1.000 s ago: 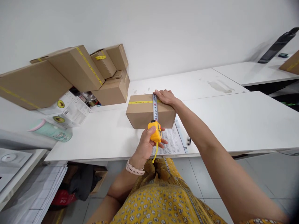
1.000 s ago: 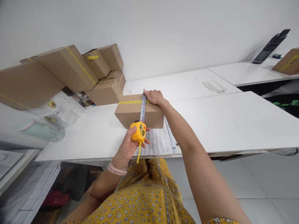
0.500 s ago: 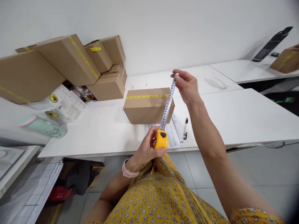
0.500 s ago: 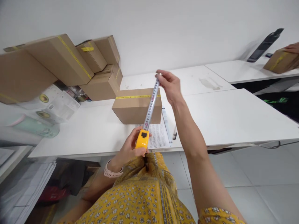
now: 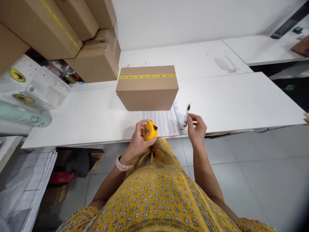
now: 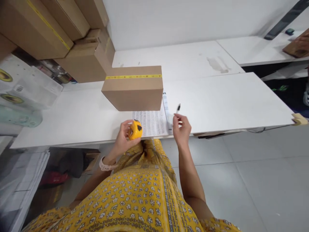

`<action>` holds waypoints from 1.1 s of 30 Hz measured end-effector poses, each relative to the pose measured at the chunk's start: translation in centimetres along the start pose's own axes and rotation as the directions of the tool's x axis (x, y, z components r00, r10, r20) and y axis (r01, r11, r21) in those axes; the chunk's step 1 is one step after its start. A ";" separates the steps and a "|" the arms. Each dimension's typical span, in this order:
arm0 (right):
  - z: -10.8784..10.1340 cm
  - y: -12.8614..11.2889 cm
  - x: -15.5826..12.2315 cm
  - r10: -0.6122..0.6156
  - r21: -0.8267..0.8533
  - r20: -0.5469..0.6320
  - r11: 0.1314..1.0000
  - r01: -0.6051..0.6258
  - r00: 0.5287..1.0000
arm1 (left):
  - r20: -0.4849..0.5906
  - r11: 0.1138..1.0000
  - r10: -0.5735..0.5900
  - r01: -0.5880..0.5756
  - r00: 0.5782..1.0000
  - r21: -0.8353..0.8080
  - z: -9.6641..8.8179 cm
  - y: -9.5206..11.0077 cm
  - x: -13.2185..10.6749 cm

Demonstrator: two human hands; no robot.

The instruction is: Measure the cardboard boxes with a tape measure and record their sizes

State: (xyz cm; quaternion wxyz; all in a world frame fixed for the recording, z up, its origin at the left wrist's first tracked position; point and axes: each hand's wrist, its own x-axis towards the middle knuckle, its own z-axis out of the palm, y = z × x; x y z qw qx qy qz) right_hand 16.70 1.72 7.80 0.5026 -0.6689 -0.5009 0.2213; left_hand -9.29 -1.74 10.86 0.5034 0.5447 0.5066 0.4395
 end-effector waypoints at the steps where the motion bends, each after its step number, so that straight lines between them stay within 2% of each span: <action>1: -0.1 1.0 1.2 0.010 -0.103 -0.062 0.995 -0.016 0.998 | -0.085 0.996 0.038 -0.032 0.996 0.078 -0.5 -0.3 0.8; 3: 0.0 2.9 3.2 0.032 -0.277 -0.080 0.959 -0.053 0.996 | -0.199 0.971 0.098 -0.050 0.975 0.235 -1.7 -1.0 2.4; 5: 0.5 4.5 4.5 0.049 -0.425 -0.021 0.904 -0.054 0.999 | -0.227 0.924 0.142 -0.048 0.963 0.378 -2.9 -1.9 4.0; 8: 1.7 5.9 5.0 0.017 -0.562 0.076 0.827 0.029 0.997 | -0.155 0.814 0.184 -0.063 0.971 0.577 -4.3 -3.5 6.0; 10: 2.3 6.3 4.9 -0.011 -0.596 0.108 0.800 0.074 0.994 | -0.096 0.704 0.214 -0.086 0.972 0.705 -4.6 -4.4 6.8; 13: 2.4 6.4 5.1 -0.002 -0.607 0.129 0.790 0.081 0.992 | -0.034 0.517 0.349 -0.162 0.936 0.841 -3.4 -5.5 6.7; 14: 2.2 6.5 5.3 0.006 -0.585 0.133 0.808 0.074 0.991 | 0.007 0.470 0.398 -0.210 0.917 0.857 -2.4 -5.8 6.4; 16: 1.5 6.5 5.5 0.035 -0.442 0.137 0.896 0.029 0.990 | 0.178 0.401 0.433 -0.366 0.884 0.840 0.0 -6.3 5.2; 18: 0.4 6.4 5.4 0.090 -0.136 0.134 0.988 -0.072 0.987 | 0.408 0.352 0.373 -0.533 0.834 0.769 2.4 -6.5 4.1; 19: -0.3 6.2 5.1 0.115 0.054 0.139 0.991 -0.123 0.984 | 0.503 0.335 0.323 -0.593 0.802 0.732 3.5 -6.6 3.7; 21: -1.8 5.5 4.1 0.135 0.376 0.151 0.908 -0.183 0.979 | 0.602 0.314 0.230 -0.644 0.765 0.698 4.9 -6.8 3.6; 23: -3.2 4.5 2.7 0.122 0.533 0.138 0.827 -0.177 0.983 | 0.611 0.310 0.177 -0.633 0.771 0.709 5.4 -6.8 4.3; 27: -4.9 2.6 0.2 0.077 0.576 0.063 0.811 -0.099 0.995 | 0.581 0.339 0.130 -0.586 0.804 0.736 5.5 -6.8 6.9; 30: -4.3 2.3 -0.4 0.064 0.597 0.047 0.798 -0.079 0.997 | 0.560 0.361 0.105 -0.556 0.822 0.749 5.9 -6.7 8.4; 33: -2.4 2.7 0.5 0.112 0.596 0.137 0.785 -0.172 0.984 | 0.529 0.366 0.096 -0.524 0.843 0.769 6.4 -6.6 8.9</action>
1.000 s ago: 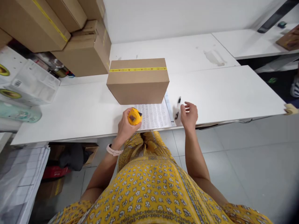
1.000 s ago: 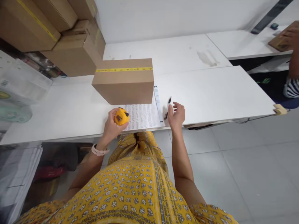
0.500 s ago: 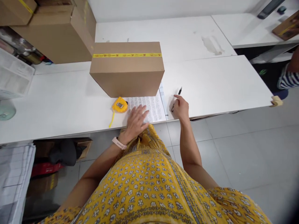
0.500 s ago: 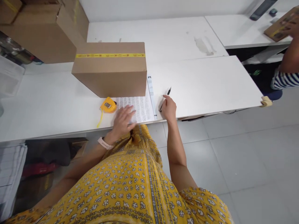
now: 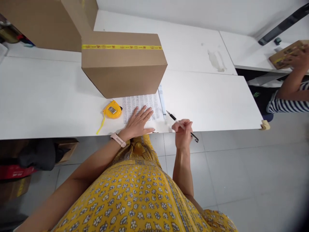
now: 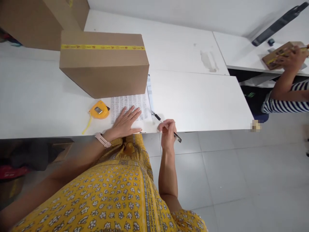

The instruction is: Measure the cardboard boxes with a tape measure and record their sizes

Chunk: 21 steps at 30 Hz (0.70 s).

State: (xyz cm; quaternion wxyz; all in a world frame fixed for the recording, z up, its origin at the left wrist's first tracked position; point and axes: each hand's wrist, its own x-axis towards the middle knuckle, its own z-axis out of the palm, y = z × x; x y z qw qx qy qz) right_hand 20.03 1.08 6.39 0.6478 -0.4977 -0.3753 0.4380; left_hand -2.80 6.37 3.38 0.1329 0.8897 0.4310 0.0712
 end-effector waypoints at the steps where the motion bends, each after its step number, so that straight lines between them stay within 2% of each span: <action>1: 0.4 0.6 0.6 0.035 0.000 0.035 0.999 -0.035 0.999 | -0.004 1.000 -0.011 0.011 1.000 0.002 0.0 0.1 0.1; 3: 1.0 1.8 1.8 0.081 -0.019 0.105 0.997 -0.079 0.991 | -0.010 1.000 -0.021 0.022 1.000 0.005 0.1 0.2 0.2; 5: 1.5 2.9 2.8 0.098 -0.083 0.127 0.993 -0.087 0.987 | -0.014 1.000 -0.023 0.023 1.000 0.003 0.1 0.3 0.2; 9: 1.9 4.4 3.6 0.046 -0.255 0.047 0.966 -0.033 0.998 | -0.023 1.000 -0.016 0.016 1.000 -0.019 -0.1 0.4 0.1; 12: 1.9 4.7 3.6 -0.006 -0.294 0.076 0.956 0.028 0.997 | -0.049 0.998 -0.023 0.021 0.999 -0.055 -0.4 0.4 0.1; 16: 1.8 4.8 3.6 0.019 -0.333 0.195 0.942 0.048 0.981 | -0.092 0.990 -0.036 0.024 0.995 -0.138 -0.7 0.0 0.0; 21: 1.7 5.0 3.4 -0.007 -0.413 0.173 0.907 0.079 0.985 | -0.117 0.975 0.017 -0.042 0.993 -0.216 -0.6 -0.7 -0.1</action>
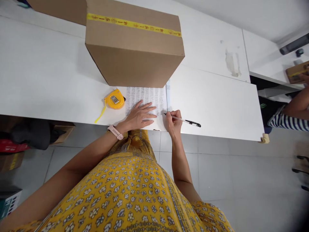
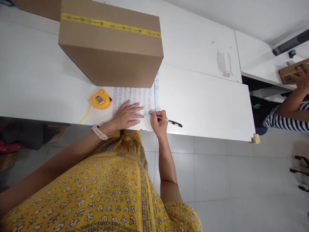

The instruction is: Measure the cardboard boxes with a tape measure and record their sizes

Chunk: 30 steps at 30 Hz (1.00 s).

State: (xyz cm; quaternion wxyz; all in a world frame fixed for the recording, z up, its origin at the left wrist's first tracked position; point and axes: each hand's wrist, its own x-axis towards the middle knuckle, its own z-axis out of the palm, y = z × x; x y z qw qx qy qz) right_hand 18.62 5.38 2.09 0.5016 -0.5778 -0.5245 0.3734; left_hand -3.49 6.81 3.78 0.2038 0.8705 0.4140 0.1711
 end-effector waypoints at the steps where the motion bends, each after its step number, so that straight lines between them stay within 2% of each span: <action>1: 0.0 0.0 -0.1 -0.010 -0.009 -0.004 1.000 0.010 1.000 | 0.003 1.000 0.005 -0.005 1.000 0.001 0.0 0.0 0.0; 8: 0.0 -0.1 -0.6 -0.061 -0.046 0.040 0.997 0.063 0.997 | 0.026 0.999 0.007 -0.008 1.000 0.044 0.0 0.4 0.0; 18: 0.2 -0.5 -0.1 -0.025 -0.052 0.047 0.998 0.028 0.999 | 0.033 0.999 -0.002 0.001 0.999 0.036 0.1 0.3 0.1; 30: 0.3 -0.2 -0.1 -0.038 -0.093 0.040 0.995 0.041 0.999 | 0.041 0.999 0.004 -0.006 0.999 0.032 0.2 0.0 0.0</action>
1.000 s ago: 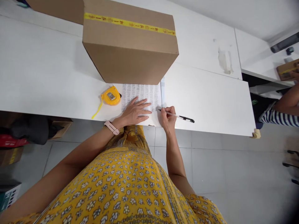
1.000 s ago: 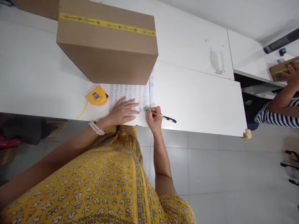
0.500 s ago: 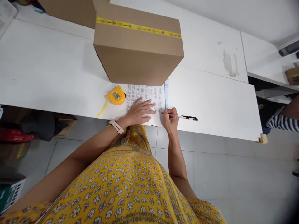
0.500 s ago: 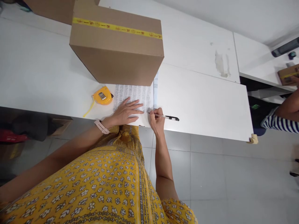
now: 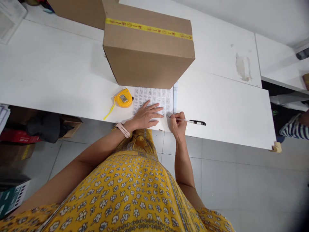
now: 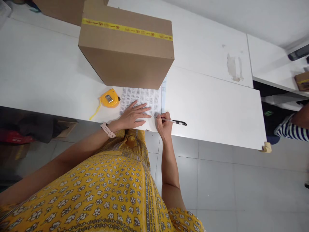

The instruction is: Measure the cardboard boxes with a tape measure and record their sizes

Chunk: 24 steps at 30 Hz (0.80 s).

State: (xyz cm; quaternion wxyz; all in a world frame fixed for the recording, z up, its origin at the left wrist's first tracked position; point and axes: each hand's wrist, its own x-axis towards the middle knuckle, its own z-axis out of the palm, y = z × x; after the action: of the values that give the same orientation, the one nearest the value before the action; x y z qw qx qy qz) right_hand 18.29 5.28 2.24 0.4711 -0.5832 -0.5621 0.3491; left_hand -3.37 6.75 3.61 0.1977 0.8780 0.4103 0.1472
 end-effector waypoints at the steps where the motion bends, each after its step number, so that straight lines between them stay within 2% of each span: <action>1: 0.0 0.0 0.0 -0.002 -0.001 -0.001 1.000 0.002 1.000 | 0.000 1.000 -0.002 0.002 1.000 0.001 0.0 0.0 0.0; 24: -0.1 -0.5 0.1 0.005 0.010 -0.027 1.000 -0.004 1.000 | 0.000 1.000 -0.001 0.001 1.000 0.007 0.0 0.1 0.1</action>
State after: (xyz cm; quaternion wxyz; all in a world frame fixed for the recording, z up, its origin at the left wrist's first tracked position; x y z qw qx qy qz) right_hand 18.21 5.36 2.73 0.4807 -0.5869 -0.5527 0.3448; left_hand -3.28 6.74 3.61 0.1949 0.8784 0.4114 0.1456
